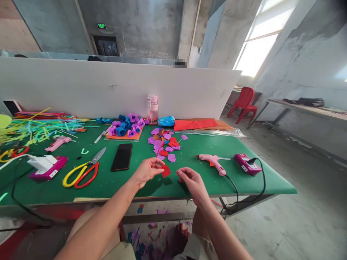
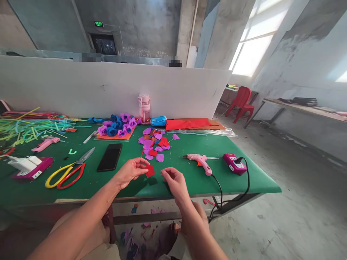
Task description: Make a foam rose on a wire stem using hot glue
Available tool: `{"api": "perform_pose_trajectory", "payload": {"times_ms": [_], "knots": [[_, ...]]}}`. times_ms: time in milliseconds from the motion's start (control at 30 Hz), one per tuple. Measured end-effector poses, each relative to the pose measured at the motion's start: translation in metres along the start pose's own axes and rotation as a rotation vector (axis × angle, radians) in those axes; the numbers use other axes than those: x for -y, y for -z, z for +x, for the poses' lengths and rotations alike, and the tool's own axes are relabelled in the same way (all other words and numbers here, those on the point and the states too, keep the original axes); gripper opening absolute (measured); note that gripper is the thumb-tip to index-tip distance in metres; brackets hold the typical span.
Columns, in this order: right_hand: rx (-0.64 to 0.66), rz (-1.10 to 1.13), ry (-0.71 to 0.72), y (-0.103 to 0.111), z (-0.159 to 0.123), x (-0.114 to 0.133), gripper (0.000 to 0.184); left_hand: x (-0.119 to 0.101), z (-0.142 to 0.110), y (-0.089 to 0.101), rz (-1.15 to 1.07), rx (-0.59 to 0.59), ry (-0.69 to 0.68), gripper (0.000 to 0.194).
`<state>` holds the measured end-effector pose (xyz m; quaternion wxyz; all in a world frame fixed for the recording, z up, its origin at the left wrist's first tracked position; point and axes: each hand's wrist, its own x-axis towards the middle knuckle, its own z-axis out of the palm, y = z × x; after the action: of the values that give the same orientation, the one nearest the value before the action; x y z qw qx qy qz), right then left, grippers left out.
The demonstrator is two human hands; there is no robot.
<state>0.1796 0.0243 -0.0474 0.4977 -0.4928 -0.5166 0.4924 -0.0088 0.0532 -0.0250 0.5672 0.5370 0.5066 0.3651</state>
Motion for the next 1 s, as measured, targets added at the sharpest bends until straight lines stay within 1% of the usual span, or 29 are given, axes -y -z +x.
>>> {"api": "perform_pose_trajectory", "payload": {"times_ms": [100, 200, 300, 400, 500, 633, 733, 833, 900, 1000], "knots": [[0.033, 0.046, -0.005, -0.016, 0.001, -0.003, 0.031, -0.004, -0.003, -0.003, 0.003, 0.011, 0.008, 0.032], [0.064, 0.043, 0.006, -0.023, 0.003, -0.005, 0.029, -0.007, -0.006, -0.006, 0.008, 0.043, 0.016, 0.028], [0.039, 0.021, -0.016, -0.023, 0.004, -0.008, 0.028, -0.006, -0.005, -0.004, 0.019, 0.05, 0.013, 0.027], [0.007, 0.032, -0.04, -0.021, 0.003, -0.01, 0.029, -0.003, -0.001, 0.001, 0.086, -0.015, -0.025, 0.026], [0.011, 0.038, -0.026, -0.019, 0.001, -0.011, 0.03, 0.0, 0.003, 0.006, 0.166, -0.069, -0.053, 0.023], [0.026, 0.038, 0.013, -0.019, 0.0, -0.015, 0.027, -0.001, 0.0, 0.003, 0.182, -0.063, -0.135, 0.023], [0.058, 0.052, 0.042, -0.02, 0.0, -0.019, 0.023, -0.003, -0.005, -0.005, 0.123, -0.014, -0.108, 0.031], [0.077, 0.037, 0.064, -0.021, -0.001, -0.021, 0.021, -0.001, -0.007, -0.011, 0.104, 0.036, -0.074, 0.025], [0.071, -0.005, 0.075, -0.021, -0.002, -0.021, 0.021, 0.001, -0.006, -0.012, 0.123, 0.02, -0.052, 0.02], [0.06, -0.072, 0.1, -0.022, -0.003, -0.022, 0.022, 0.003, -0.004, -0.012, 0.125, 0.007, -0.012, 0.018]]}}
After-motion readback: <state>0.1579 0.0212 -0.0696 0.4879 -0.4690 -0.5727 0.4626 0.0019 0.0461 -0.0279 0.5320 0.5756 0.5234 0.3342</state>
